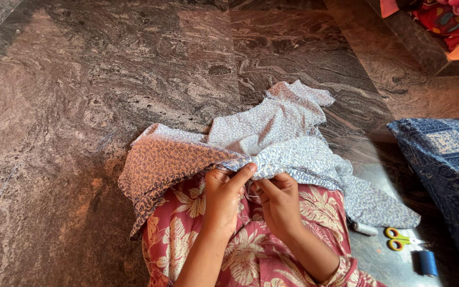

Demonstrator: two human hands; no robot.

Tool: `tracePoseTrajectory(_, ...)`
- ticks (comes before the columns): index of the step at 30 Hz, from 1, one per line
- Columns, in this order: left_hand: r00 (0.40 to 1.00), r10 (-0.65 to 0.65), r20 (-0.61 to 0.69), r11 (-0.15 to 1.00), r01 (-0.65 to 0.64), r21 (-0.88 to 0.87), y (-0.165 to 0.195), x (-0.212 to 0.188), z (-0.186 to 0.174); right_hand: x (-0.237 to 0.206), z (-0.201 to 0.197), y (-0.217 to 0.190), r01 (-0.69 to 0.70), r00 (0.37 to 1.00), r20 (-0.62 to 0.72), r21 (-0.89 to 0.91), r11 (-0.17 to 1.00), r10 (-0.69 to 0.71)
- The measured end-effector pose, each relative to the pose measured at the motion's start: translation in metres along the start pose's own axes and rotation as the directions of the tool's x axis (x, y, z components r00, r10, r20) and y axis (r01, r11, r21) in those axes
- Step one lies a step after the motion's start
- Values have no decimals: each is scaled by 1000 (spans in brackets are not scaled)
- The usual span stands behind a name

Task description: The person sits on the floor with a pillow cover across their lap and hand-sews its open seam closed using a needle and thread, repeatedly pushing the needle through the folded fabric edges and pulling the thread taut. Scissors and a thread spool rest on the floor beside them.

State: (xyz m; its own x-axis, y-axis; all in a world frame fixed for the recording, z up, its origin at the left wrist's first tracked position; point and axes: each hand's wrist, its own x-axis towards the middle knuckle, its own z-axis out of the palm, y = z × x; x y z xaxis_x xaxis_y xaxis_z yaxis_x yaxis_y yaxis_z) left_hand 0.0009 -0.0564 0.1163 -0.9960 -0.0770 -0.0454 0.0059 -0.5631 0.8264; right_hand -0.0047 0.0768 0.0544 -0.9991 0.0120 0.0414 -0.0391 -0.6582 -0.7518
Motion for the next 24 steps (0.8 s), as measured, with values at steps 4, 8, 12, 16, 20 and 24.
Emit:
tracePoseTrajectory(4,1000,-7,-7,1000,7,3,1,0,1,2,-1,2,30,999,36,13,999,-31)
tracePoseTrajectory(8,1000,-5,-4,1000,5,-5,2,-1,2,2,-1,4,22,999,23,31,999,-22)
tracePoseTrajectory(12,1000,-5,4,1000,5,7,2,-2,1,0,5,1,-2,1000,9,40,999,1)
tracePoseTrajectory(16,1000,13,13,1000,-13,21,0,-1,0,0,11,-4,21,995,-97,113,993,-11)
tracePoseTrajectory(20,1000,0,3,1000,0,13,-4,2,-2,-11,4,-12,104,990,-77,-199,974,-121)
tracePoseTrajectory(24,1000,22,6,998,-22,65,-9,2,-7,-20,-5,-31,541,826,259,-614,576,-500)
